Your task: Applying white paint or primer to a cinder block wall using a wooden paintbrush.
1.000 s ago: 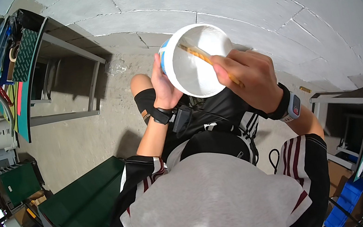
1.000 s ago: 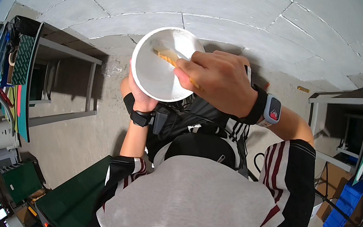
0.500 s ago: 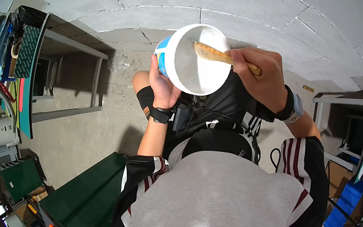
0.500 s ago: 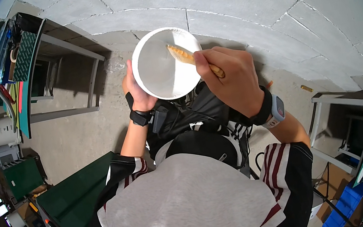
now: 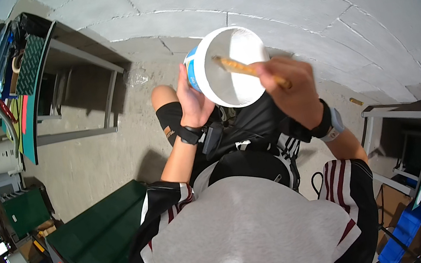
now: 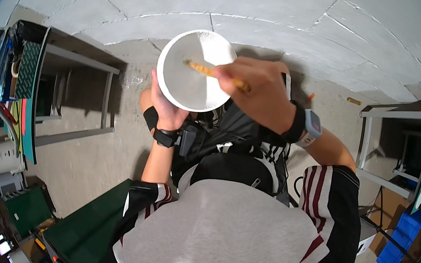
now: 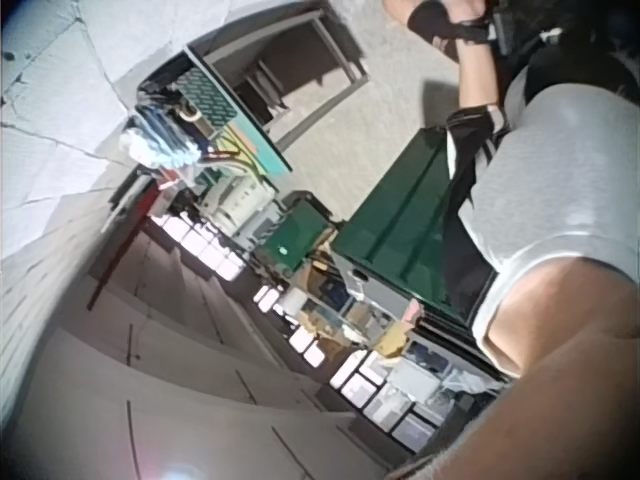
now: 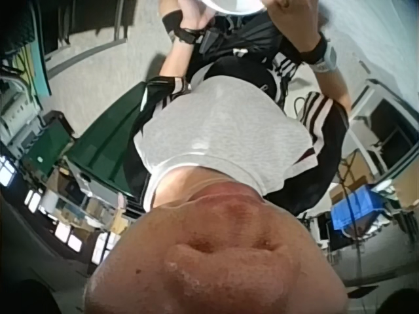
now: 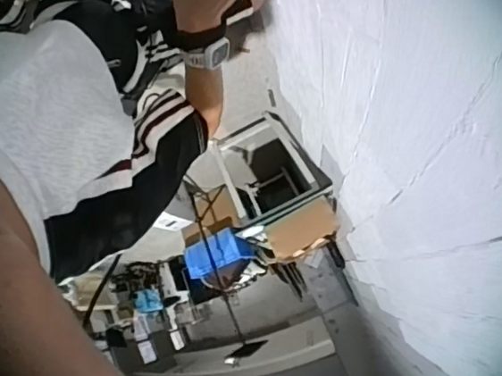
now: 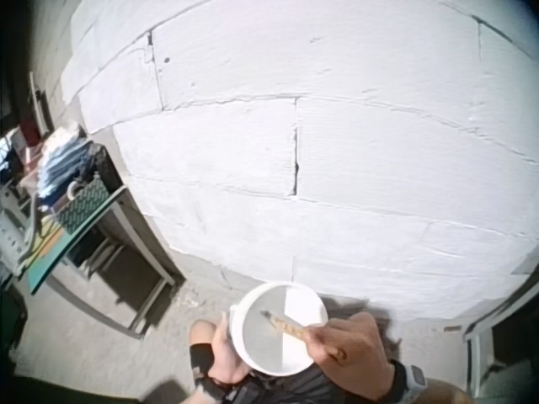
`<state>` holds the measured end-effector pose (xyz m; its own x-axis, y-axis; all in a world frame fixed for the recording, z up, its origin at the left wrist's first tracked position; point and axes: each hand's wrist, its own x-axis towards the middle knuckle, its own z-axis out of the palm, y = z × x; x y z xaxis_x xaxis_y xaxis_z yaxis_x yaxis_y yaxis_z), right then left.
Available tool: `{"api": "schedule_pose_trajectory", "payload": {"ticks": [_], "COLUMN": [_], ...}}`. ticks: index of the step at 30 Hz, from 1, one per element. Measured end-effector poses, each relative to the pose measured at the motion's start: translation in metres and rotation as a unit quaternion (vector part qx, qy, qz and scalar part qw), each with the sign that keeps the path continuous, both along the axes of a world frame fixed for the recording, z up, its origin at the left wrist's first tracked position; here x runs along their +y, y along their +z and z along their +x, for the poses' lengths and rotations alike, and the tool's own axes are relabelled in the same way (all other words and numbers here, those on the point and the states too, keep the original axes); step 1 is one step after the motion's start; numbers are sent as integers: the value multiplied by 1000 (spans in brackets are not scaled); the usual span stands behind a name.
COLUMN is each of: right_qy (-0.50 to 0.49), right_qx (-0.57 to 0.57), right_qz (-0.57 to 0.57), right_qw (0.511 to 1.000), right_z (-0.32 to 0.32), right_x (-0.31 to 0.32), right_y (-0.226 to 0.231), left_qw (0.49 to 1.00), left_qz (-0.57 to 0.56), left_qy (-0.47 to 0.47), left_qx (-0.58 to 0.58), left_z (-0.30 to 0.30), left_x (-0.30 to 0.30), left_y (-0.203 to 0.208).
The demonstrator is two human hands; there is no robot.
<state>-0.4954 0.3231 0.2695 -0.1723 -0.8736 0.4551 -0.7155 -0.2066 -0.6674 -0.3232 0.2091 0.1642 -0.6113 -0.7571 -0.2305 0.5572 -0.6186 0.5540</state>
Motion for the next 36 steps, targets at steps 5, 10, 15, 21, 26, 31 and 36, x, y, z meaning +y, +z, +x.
{"api": "schedule_pose_trajectory", "payload": {"ticks": [5,10,15,21,26,31,36], "right_qy": [28,-36,-85,-132,-71,-70,-17], "right_qx": [6,-94,-263,-531,-658,-772,-809], "right_qz": [-6,5,-8,-140,-200,-119,-113], "right_qw": [1000,995,961,825,722,621,577], "right_z": [-4,-25,-46,-92,-122,-142,-153], "right_x": [6,31,63,99,109,97,81], "right_y": [5,5,6,-22,-48,-48,-53], "left_qw": [1000,999,998,993,986,986,989], "left_qz": [16,21,22,26,55,54,53], "left_qy": [5,-26,-60,-108,-141,-132,-105], "left_qx": [-12,8,0,-45,-62,-81,-94], "left_z": [7,-9,-36,-70,-104,-118,-113], "left_x": [8,13,21,30,39,40,35], "left_y": [5,12,16,19,14,14,17]}}
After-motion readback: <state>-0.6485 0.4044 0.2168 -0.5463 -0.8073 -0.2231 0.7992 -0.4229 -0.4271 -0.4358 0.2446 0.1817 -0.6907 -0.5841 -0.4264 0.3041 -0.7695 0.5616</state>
